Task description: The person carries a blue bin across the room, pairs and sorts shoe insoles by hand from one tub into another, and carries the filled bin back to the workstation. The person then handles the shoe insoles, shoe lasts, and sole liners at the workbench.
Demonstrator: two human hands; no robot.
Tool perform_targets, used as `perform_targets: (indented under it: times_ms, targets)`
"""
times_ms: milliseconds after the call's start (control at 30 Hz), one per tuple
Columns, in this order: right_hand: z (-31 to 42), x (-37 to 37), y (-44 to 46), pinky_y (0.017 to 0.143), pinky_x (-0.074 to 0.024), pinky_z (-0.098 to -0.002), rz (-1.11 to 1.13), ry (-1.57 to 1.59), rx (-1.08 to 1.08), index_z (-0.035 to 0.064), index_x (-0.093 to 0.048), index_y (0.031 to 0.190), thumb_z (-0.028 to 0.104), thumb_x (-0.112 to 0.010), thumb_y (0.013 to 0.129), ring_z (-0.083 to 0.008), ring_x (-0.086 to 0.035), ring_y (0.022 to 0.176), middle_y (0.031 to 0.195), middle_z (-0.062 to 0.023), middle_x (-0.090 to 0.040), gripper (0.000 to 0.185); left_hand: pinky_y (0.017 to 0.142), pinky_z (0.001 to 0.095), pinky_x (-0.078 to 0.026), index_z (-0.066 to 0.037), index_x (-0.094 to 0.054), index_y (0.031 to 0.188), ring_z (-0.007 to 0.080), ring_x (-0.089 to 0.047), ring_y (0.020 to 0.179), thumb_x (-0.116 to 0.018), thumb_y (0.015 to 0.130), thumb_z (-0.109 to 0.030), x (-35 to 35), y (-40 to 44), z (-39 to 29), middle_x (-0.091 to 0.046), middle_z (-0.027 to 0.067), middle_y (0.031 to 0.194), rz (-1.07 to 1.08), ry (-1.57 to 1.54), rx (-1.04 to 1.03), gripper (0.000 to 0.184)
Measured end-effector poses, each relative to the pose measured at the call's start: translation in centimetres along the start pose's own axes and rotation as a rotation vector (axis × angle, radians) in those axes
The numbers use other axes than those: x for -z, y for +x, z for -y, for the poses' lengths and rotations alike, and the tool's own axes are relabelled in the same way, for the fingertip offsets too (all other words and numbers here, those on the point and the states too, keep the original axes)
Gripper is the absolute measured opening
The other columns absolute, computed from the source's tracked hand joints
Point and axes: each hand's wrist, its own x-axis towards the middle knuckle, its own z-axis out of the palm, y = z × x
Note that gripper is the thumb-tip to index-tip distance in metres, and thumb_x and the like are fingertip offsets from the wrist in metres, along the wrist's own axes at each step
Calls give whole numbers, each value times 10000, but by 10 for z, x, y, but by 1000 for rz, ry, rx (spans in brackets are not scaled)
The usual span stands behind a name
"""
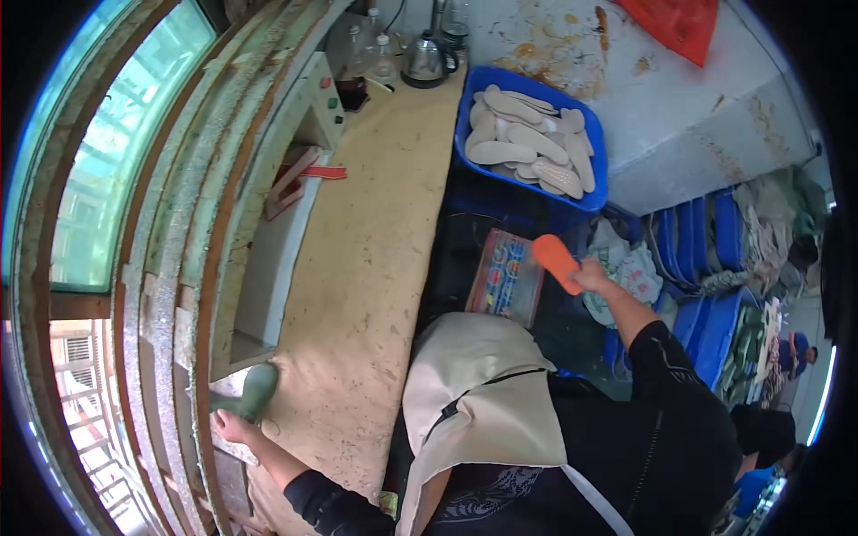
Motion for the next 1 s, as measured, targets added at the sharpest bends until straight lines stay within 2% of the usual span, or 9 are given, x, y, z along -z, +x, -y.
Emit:
perform_targets:
  times_ms: [167, 267, 333, 567, 700, 767, 800, 900, 1000]
  targets:
    - [-16, -37, -41, 853, -527, -439, 162, -253, 61, -72, -705, 972, 425, -759, 771, -383, -686, 966, 997, -264, -697, 540, 983, 360, -477, 59, -611, 1259, 283, -614, 1136, -639, 953, -153, 15, -74, 16, -638, 173, 1247, -10, 311, -393, 373]
    - [-37, -46, -61, 925, -518, -440, 252, -297, 60, -74, -694, 1046, 443, -741, 783, -405, -662, 1049, 1089, -284, -682, 582, 1043, 414, -434, 37, -584, 1290, 348, -556, 1204, -678, 936, -207, 25, -129, 10, -577, 211, 1291, 12, 552, -465, 440]
    - [-38, -40, -57, 926, -518, -439, 247, -297, 93, -74, -695, 1043, 438, -734, 792, -405, -662, 1048, 1086, -286, -681, 571, 1096, 483, -375, -1, -540, 1344, 413, -451, 1290, -751, 870, -273, 26, -156, 26, -482, 251, 1364, -35, 742, -766, 586]
    - [24, -23, 1, 689, -535, -379, -47, 80, 295, -26, -708, 949, 226, -746, 798, -214, -690, 751, 830, -160, -717, 296, 1168, 546, -251, -80, -333, 1513, 430, -266, 1441, -845, 739, -330, 51, -167, 36, -258, 248, 1560, 36, 1112, -565, 961]
    - [98, 10, 15, 629, -485, -331, -63, 227, 528, -3, -677, 874, 189, -722, 843, -134, -599, 677, 757, -73, -669, 200, 1087, 489, -375, -113, -475, 1418, 343, -460, 1328, -869, 686, -404, 65, -94, 27, -518, 171, 1402, 172, 1056, -508, 881]
    - [138, 26, 4, 605, -455, -358, -86, 175, 629, -3, -616, 761, 215, -719, 840, -152, -539, 628, 679, -70, -617, 253, 921, 454, -498, -124, -574, 1317, 315, -625, 1110, -874, 659, -450, 70, -72, 17, -666, 154, 1179, 435, 1029, -207, 793]
    - [132, 26, 26, 606, -447, -358, -33, 138, 635, 0, -582, 757, 235, -715, 862, -156, -524, 638, 683, -71, -594, 290, 783, 443, -542, -122, -608, 1274, 329, -687, 929, -847, 674, -511, 73, -65, 23, -714, 154, 1016, 485, 1094, -277, 753]
    - [145, 28, 45, 566, -396, -335, 12, 211, 734, 42, -521, 737, 253, -724, 886, -132, -483, 652, 697, -15, -529, 328, 785, 468, -541, -74, -713, 994, 347, -697, 915, -732, 742, -657, 50, -94, 9, -724, 167, 965, 274, 1050, -7, 635]
    - [180, 41, 47, 548, -350, -330, 16, -6, 830, 57, -500, 725, 189, -718, 890, -104, -441, 649, 686, 20, -468, 303, 815, 464, -538, -34, -704, 1044, 379, -692, 922, -743, 773, -580, 1, -110, 11, -723, 190, 961, 66, 806, 164, 610]
